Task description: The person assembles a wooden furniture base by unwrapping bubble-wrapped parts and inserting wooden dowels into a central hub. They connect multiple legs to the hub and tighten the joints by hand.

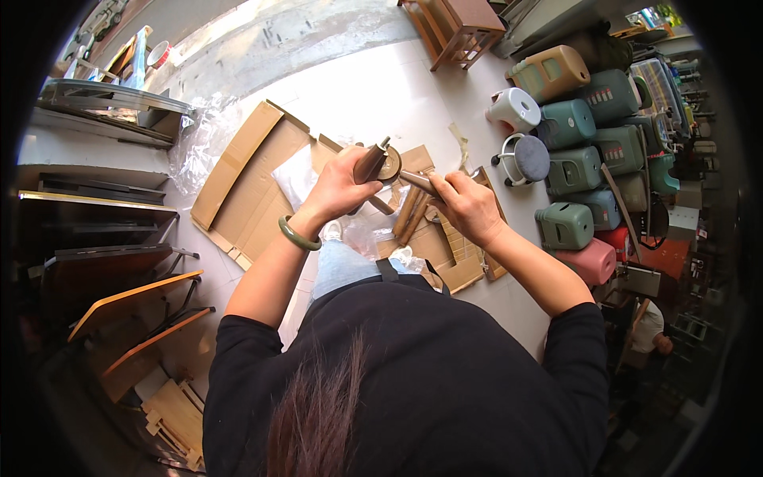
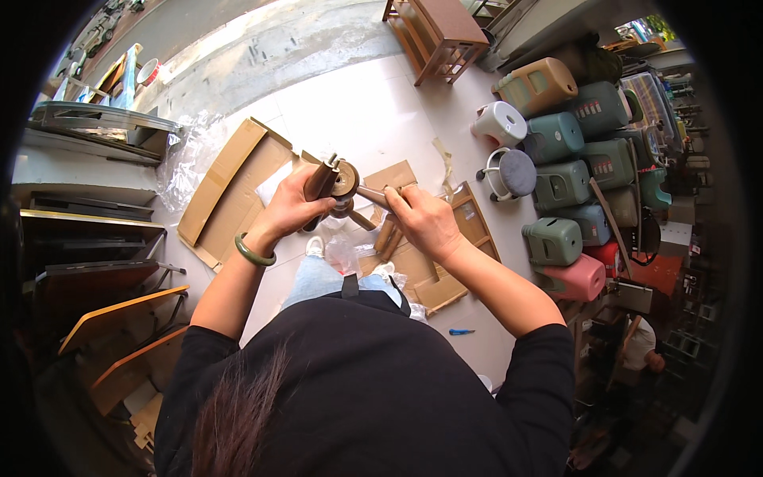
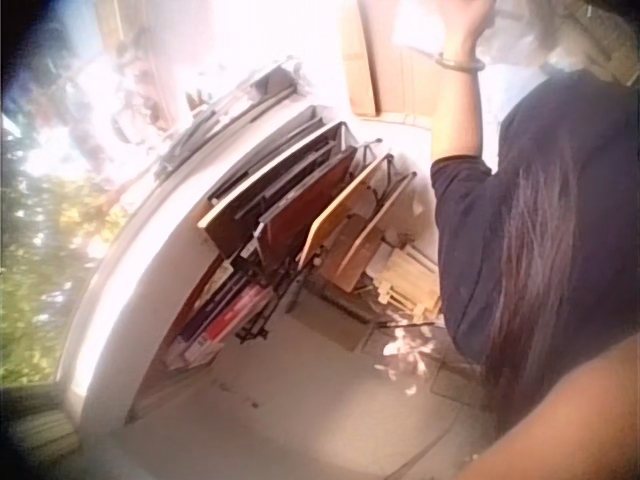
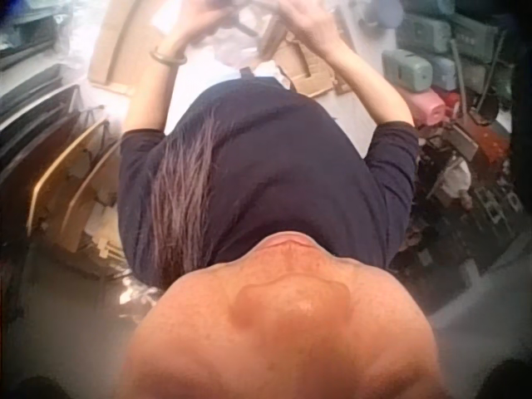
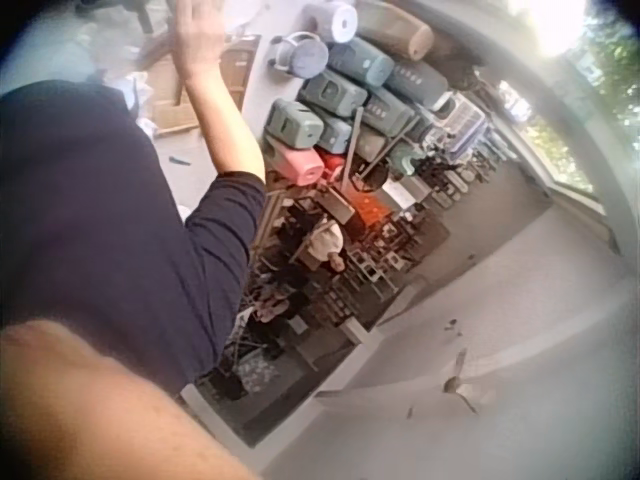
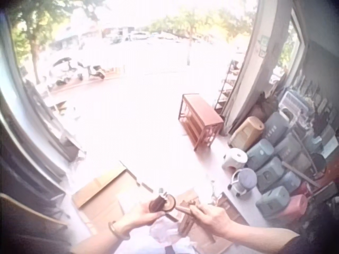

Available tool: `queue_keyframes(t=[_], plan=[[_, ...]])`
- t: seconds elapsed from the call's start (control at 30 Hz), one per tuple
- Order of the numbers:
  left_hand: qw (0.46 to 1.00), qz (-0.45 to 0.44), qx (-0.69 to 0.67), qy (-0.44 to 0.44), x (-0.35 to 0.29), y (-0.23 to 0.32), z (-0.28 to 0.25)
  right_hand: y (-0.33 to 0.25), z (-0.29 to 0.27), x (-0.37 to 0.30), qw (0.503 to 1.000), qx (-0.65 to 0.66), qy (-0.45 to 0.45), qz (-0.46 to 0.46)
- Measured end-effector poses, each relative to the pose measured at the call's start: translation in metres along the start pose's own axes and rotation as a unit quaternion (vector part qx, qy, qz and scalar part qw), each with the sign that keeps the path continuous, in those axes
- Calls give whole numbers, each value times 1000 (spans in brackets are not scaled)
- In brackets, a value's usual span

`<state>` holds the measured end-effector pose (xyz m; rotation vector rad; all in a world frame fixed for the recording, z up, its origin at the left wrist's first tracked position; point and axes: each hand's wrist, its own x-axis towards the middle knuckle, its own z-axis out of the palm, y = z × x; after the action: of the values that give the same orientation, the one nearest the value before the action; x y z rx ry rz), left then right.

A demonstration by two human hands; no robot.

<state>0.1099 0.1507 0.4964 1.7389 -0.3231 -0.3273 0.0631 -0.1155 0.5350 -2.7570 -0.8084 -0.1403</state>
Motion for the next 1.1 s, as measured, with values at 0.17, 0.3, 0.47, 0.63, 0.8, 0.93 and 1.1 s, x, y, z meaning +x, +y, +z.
queue_keyframes(t=[0.17,0.3,0.47,0.63,0.8,0.93,1.1], plan=[[1000,2,12,-2,-2,6,-2,14,3,14,784,504,-167,322],[1000,0,6,-3,-2,7,-2,26,-4,19,599,622,-230,448],[1000,4,-5,2,-2,2,0,1,8,6,992,113,29,51],[1000,7,-19,2,-1,-2,0,7,5,16,957,231,-90,150],[1000,6,-12,4,-3,-1,1,31,-6,37,497,654,-296,488],[999,-13,-50,8,-3,-1,3,9,-3,18,929,264,-102,240],[998,-9,-66,-5,-2,-4,1,0,1,12,998,-23,-4,-58]])
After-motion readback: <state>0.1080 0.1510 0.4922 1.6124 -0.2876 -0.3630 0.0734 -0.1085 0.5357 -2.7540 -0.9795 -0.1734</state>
